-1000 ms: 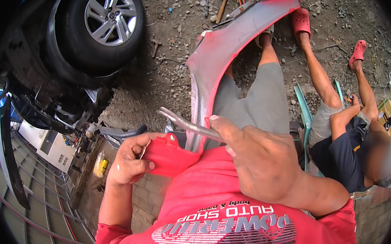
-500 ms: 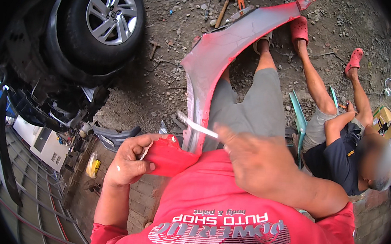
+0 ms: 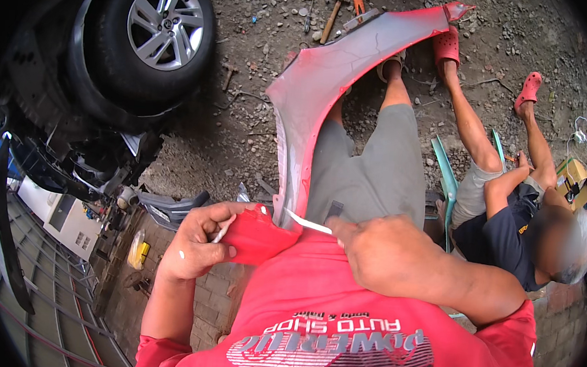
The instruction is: The person uses a thin metal tool and pliers to adjust and trim the edges of a red car fender piece, then aligns it against the front body of a silver car and secures it with screws.
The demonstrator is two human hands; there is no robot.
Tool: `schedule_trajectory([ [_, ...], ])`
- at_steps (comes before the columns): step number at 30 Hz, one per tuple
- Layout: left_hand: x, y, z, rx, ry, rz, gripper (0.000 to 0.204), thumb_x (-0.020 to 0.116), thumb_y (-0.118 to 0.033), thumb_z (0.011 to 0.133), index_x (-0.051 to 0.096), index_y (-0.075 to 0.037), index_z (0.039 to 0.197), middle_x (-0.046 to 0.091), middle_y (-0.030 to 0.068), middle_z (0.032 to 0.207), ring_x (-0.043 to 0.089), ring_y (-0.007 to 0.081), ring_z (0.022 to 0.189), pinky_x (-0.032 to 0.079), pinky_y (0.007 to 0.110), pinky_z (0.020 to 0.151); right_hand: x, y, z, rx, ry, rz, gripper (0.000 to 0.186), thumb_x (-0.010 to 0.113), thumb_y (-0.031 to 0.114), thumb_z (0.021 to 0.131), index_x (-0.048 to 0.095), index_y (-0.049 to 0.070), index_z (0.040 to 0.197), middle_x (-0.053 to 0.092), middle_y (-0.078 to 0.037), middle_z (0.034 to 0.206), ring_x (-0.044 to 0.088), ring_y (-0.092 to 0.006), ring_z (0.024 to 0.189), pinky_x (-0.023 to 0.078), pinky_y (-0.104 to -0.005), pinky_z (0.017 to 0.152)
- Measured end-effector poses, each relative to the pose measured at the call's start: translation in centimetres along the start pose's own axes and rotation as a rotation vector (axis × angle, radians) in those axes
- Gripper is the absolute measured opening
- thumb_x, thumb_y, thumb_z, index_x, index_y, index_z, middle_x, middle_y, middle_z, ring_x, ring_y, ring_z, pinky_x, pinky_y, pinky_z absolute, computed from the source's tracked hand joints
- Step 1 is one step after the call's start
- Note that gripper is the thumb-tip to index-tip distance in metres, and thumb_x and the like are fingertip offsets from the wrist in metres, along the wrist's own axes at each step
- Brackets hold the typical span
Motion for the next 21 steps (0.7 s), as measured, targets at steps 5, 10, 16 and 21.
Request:
schedule_trajectory([
  [5, 0.3, -0.2, -0.4, -0.065, -0.016, -0.001, 0.076, 0.074, -0.003, 0.074, 0.057, 0.012, 0.146, 0.073, 0.0144, 0.135, 0.070, 0.0209, 0.125, 0.050, 0.036, 0.115, -2.7, 1.8, 0.0, -0.153, -0.377, 0.188, 0.038, 0.059, 0.011, 0.096, 0.061, -0.003, 0.131, 0.075, -0.025, 0.090, 0.074, -0.0430, 0.076, 0.058, -0.0545, 0.065],
  [10, -0.2, -0.2, 0.2, -0.030, 0.018, -0.041, 0.071, 0.070, 0.004, 0.073, 0.060, 0.011, 0.143, 0.074, 0.0132, 0.131, 0.071, 0.0185, 0.119, 0.052, 0.033, 0.111, -2.6, 0.8, 0.6, -0.033, -0.185, 0.112, 0.044, 0.065, 0.012, 0.096, 0.063, -0.004, 0.136, 0.075, -0.023, 0.090, 0.076, -0.0411, 0.077, 0.059, -0.0533, 0.066],
  [16, -0.7, -0.2, 0.8, -0.055, 0.007, -0.016, 0.067, 0.064, 0.010, 0.071, 0.063, 0.010, 0.138, 0.075, 0.0091, 0.123, 0.072, 0.0141, 0.110, 0.056, 0.029, 0.100, -0.5, 0.1, 1.2, 0.012, 0.026, 0.015, 0.043, 0.062, 0.012, 0.100, 0.062, -0.006, 0.138, 0.075, -0.024, 0.087, 0.075, -0.0425, 0.075, 0.059, -0.0535, 0.066],
  [21, -0.1, -0.4, 0.9, -0.080, -0.019, -0.004, 0.062, 0.062, 0.010, 0.072, 0.065, 0.009, 0.134, 0.076, 0.0088, 0.119, 0.072, 0.0128, 0.105, 0.056, 0.028, 0.096, -3.6, 2.1, 0.8, -0.083, -0.360, 0.155, 0.045, 0.055, 0.012, 0.099, 0.062, -0.005, 0.140, 0.073, -0.028, 0.085, 0.075, -0.0443, 0.077, 0.059, -0.0559, 0.068],
])
Point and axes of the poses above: each hand's wrist, its own z-axis towards the middle knuckle, its own x-axis out of the palm, y = z × x, the point moved 8 cm from there along z, towards the middle knuckle
